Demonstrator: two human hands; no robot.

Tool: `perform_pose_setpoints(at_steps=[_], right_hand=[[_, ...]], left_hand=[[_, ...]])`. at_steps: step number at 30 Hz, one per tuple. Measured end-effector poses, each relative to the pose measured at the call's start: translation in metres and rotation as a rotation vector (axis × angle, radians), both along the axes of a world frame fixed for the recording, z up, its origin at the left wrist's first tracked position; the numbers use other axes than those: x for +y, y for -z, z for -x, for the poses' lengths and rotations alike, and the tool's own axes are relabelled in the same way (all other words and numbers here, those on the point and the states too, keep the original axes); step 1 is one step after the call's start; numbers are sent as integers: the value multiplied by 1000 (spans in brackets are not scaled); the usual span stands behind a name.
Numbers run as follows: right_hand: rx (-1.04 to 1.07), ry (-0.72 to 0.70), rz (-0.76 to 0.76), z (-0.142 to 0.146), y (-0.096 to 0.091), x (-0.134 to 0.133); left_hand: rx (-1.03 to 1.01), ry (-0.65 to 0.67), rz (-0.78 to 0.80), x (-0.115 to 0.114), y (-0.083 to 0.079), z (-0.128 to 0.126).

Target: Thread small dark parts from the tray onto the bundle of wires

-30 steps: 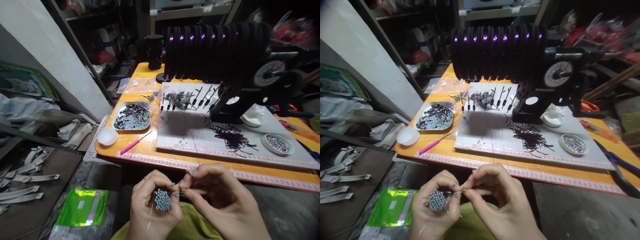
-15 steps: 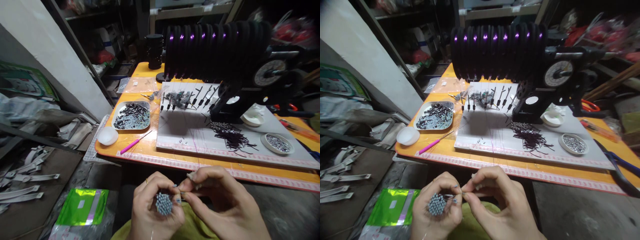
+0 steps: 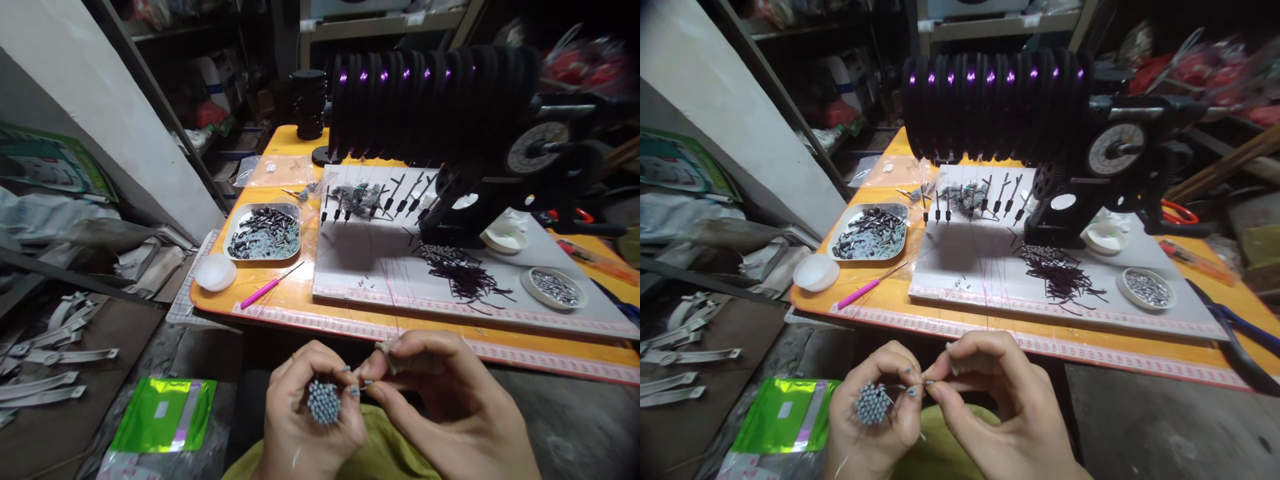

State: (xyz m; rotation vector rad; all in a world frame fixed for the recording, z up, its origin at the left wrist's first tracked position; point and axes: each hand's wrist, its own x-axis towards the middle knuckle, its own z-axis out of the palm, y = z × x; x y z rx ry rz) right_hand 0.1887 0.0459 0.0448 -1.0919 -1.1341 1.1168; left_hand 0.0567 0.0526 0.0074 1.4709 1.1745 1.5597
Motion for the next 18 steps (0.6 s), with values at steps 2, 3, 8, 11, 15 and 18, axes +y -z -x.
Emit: perform_pose_setpoints(at_steps=[2, 3, 8, 11, 15, 18], right_hand=[[0, -1, -5, 0, 1, -1], [0, -1, -8, 0, 1, -1], [-35, -17, -36, -2, 3, -1], [-79, -33, -58, -4, 4, -1], [-52, -67, -31, -5, 6, 0], [11, -90, -15, -3, 6, 1]], left_hand=[[6, -6, 7, 0, -1, 0], [20, 9, 8, 0, -2, 1], [51, 29, -8, 1, -4, 2], [21, -11, -18, -1, -4, 0], [-17, 4, 20, -3, -1, -2], [-54, -7, 51, -3, 2, -2]])
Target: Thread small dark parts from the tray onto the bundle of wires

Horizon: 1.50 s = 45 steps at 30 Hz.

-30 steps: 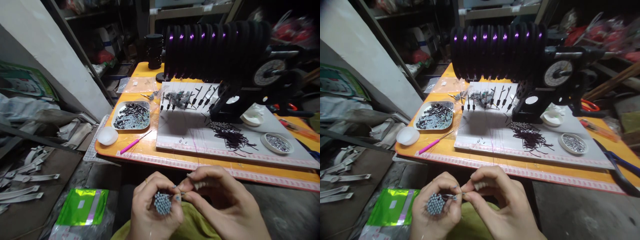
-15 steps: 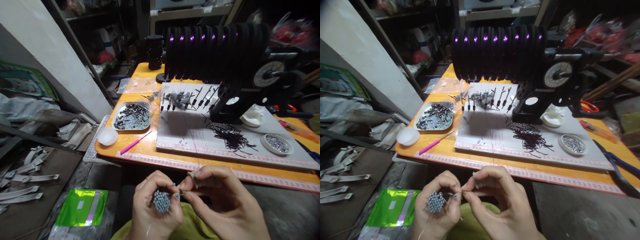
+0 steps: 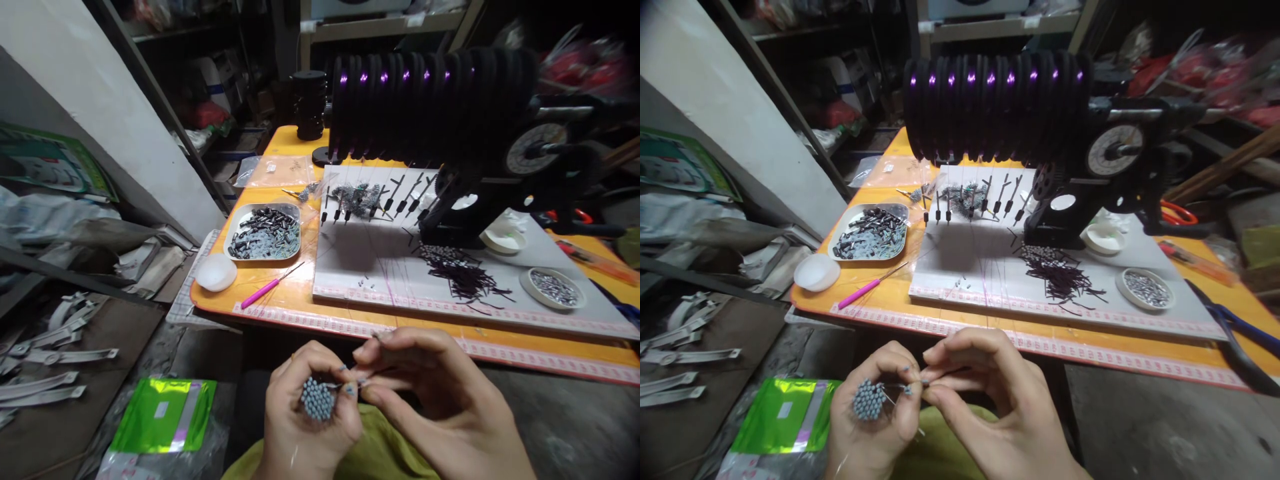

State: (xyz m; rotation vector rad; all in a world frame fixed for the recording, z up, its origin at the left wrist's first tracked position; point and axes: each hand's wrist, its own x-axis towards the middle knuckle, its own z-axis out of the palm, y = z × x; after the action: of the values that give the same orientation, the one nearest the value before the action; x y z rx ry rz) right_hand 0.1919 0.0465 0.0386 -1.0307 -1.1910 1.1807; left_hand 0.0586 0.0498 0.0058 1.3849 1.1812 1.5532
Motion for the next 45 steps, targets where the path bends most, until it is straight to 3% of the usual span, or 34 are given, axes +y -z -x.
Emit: perform_pose_setpoints(at_steps=[8, 21, 33, 40, 45], right_hand=[[18, 43, -8, 4, -2, 1], [44, 70, 38, 7, -3, -2], [-84, 7, -46, 0, -1, -1], [-72, -4, -77, -2, 1, 0], [-123, -27, -159, -4, 0, -1]], left_hand=[[-7, 86, 12, 2, 2, 4], [-8, -34, -13, 0, -1, -4], [17, -29, -1, -3, 2, -4], [-123, -30, 13, -1, 3, -5], [-117, 4, 13, 0, 4, -3]])
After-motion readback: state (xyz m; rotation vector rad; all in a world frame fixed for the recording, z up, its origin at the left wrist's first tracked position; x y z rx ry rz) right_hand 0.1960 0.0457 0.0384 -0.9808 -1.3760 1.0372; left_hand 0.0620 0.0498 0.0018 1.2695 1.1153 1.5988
